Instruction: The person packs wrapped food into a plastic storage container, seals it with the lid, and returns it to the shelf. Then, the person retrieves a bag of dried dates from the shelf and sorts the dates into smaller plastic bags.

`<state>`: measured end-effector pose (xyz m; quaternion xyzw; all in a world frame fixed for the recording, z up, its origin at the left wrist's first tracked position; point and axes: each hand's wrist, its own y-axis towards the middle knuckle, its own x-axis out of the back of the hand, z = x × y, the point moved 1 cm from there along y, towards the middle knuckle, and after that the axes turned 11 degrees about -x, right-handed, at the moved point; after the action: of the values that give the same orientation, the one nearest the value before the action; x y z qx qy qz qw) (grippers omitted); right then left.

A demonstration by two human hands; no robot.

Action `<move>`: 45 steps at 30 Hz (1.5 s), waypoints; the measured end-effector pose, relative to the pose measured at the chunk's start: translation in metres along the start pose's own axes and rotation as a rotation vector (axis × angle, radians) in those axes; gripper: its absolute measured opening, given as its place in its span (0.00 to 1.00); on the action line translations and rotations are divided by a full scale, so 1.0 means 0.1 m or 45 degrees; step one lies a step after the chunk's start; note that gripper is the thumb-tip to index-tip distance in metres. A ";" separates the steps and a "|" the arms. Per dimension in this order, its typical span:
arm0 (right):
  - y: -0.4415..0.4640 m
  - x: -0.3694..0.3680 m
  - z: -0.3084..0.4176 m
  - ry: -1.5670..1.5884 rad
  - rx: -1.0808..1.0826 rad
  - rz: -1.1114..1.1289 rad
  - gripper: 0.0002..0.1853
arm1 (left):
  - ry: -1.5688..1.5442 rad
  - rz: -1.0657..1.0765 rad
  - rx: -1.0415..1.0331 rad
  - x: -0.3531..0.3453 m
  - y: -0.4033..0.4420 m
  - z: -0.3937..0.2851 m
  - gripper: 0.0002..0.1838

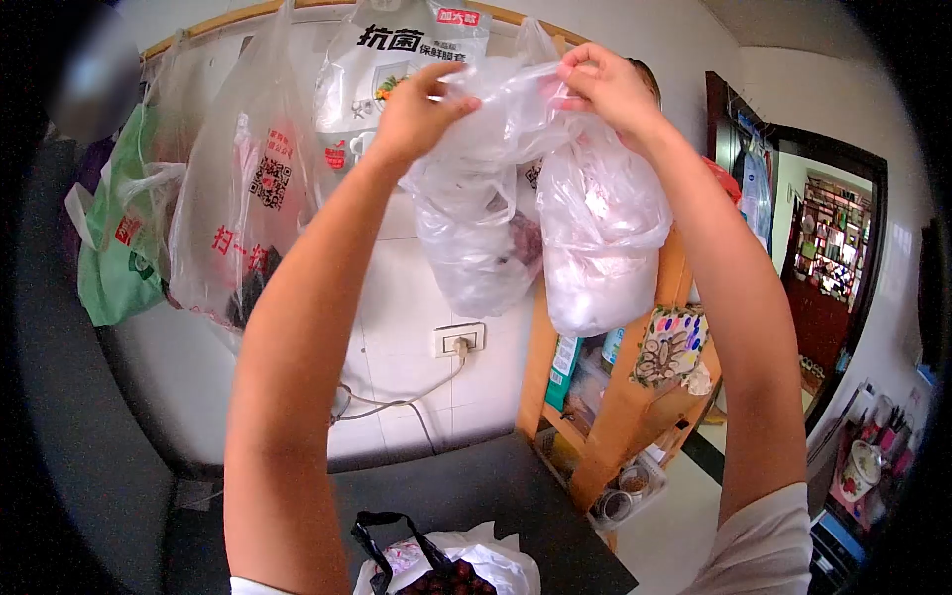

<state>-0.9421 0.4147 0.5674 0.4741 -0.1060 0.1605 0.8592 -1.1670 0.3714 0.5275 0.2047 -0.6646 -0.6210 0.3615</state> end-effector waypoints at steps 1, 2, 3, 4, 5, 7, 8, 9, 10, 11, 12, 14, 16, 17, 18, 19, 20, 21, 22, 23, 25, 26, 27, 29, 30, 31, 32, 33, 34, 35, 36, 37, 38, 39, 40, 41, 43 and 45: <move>-0.01 0.02 0.04 0.061 0.020 -0.026 0.08 | -0.082 -0.079 0.075 0.06 0.01 0.01 0.29; -0.01 0.04 0.07 0.070 0.020 -0.029 0.08 | -0.160 -0.158 0.151 0.10 0.02 0.01 0.28; 0.01 0.06 0.11 0.137 0.041 -0.072 0.07 | -0.203 -0.193 0.175 0.16 0.00 -0.05 0.30; 0.02 0.08 0.15 0.203 0.063 -0.113 0.07 | -0.193 -0.190 0.172 0.21 -0.01 -0.06 0.30; 0.03 0.10 0.19 0.212 0.068 -0.113 0.07 | 0.033 -0.170 0.131 0.27 -0.02 -0.07 0.30; 0.05 0.22 0.24 0.052 0.065 -0.510 0.08 | 0.264 -0.151 0.086 0.37 -0.08 -0.05 0.29; 0.09 0.32 0.23 0.057 0.071 -0.510 0.08 | 0.301 -0.152 0.121 0.40 -0.13 -0.04 0.28; 0.15 0.48 0.18 0.257 0.086 -0.565 0.08 | 0.336 -0.154 0.155 0.44 -0.18 -0.02 0.27; 0.15 0.61 0.16 0.456 0.101 -0.618 0.09 | 0.339 -0.159 0.149 0.47 -0.22 0.01 0.27; 0.14 0.75 0.14 0.456 0.111 -0.620 0.09 | 0.477 -0.137 0.166 0.50 -0.26 0.04 0.25; 0.11 0.89 0.14 0.462 0.092 -0.708 0.12 | 0.610 -0.116 0.182 0.50 -0.30 0.06 0.24; 0.07 1.29 0.05 0.459 0.080 -0.808 0.15 | 0.694 -0.172 0.132 0.44 -0.38 0.02 0.22; -0.03 1.49 0.08 0.536 0.070 -0.724 0.16 | 0.740 -0.211 0.138 0.33 -0.39 -0.06 0.19; -0.11 1.57 0.04 0.560 0.081 -0.913 0.15 | 0.730 -0.211 0.133 0.26 -0.37 -0.07 0.19; -0.20 1.67 0.07 0.553 0.083 -0.924 0.15 | 0.757 -0.157 -0.013 0.18 -0.35 -0.08 0.18; -0.29 1.85 0.06 0.665 0.099 -0.847 0.14 | 0.782 -0.104 -0.159 0.10 -0.33 -0.11 0.18; -0.37 2.04 0.04 0.775 0.117 -0.770 0.14 | 0.769 -0.104 -0.168 0.01 -0.30 -0.14 0.18; -0.42 2.28 -0.06 0.769 0.200 -0.675 0.13 | 0.848 0.042 -0.219 -0.10 -0.28 -0.18 0.18; -0.56 2.30 -0.04 0.758 0.201 -0.691 0.13 | 0.924 0.189 -0.272 -0.20 -0.26 -0.20 0.19; -0.78 2.34 -0.02 0.751 0.220 -0.728 0.13 | 0.933 0.269 -0.265 -0.29 -0.24 -0.19 0.19; -0.89 2.79 -0.27 0.817 0.377 -0.519 0.13 | 0.943 0.532 -0.182 -0.59 -0.11 0.19 0.20; -0.97 2.83 -0.30 0.805 0.379 -0.535 0.13 | 0.969 0.798 -0.088 -0.72 -0.08 0.37 0.20; -1.07 2.80 -0.33 0.755 0.304 -0.503 0.14 | 0.956 0.801 -0.103 -0.79 -0.08 0.47 0.20; -1.30 2.63 -0.36 0.552 0.237 -0.344 0.16 | 0.690 1.031 0.357 -0.90 -0.13 0.59 0.24; -1.42 2.52 -0.35 0.394 0.264 -0.222 0.17 | 0.680 1.043 0.354 -0.91 -0.14 0.51 0.24; -1.53 2.41 -0.35 0.241 0.303 -0.106 0.18 | 0.693 0.867 0.351 -0.84 -0.13 0.36 0.25; -1.58 2.24 -0.40 0.196 0.294 -0.059 0.18 | 0.706 0.695 0.353 -0.76 -0.14 0.22 0.26; -1.62 2.07 -0.45 0.151 0.287 -0.013 0.18 | 0.796 0.400 0.329 -0.73 -0.13 0.11 0.27; -1.61 1.99 -0.74 0.279 0.238 -0.285 0.17 | 0.879 0.109 0.306 -0.70 -0.13 -0.01 0.27; -1.65 1.88 -0.93 0.399 0.180 -0.560 0.16 | 0.911 -0.035 0.096 -0.62 -0.20 -0.21 0.28; -1.69 1.61 -0.93 0.715 0.132 -0.499 0.17 | 0.936 -0.174 -0.112 -0.49 -0.28 -0.45 0.29; -1.70 1.30 -0.88 1.034 0.085 -0.435 0.17 | 0.463 -0.073 -0.181 -0.35 -0.39 -0.76 0.32; -1.73 1.04 -0.83 1.158 0.032 -0.516 0.17 | -0.012 0.021 -0.228 -0.29 -0.60 -1.06 0.36; -1.75 0.78 -0.78 1.288 -0.018 -0.597 0.18 | -0.370 0.128 0.001 -0.36 -0.95 -1.29 0.39; -1.76 0.54 -0.78 1.318 -0.072 -0.597 0.18 | -0.717 0.216 0.253 -0.39 -1.32 -1.51 0.43; -1.77 0.27 -0.80 1.360 -0.126 -0.549 0.18 | -0.848 0.342 0.364 -0.36 -1.71 -1.63 0.43; -1.83 -0.17 -0.84 1.438 -0.224 -0.458 0.18 | -1.047 0.511 0.648 -0.34 -2.23 -1.76 0.40; -1.97 -0.47 -0.83 1.493 -0.321 -0.394 0.19 | -1.058 0.611 0.934 -0.31 -2.68 -1.54 0.30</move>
<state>-0.9095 0.3787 0.3543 0.2118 0.4357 0.2541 0.8371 -1.0811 0.2503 0.2550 -0.0994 -0.9486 -0.2804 0.1077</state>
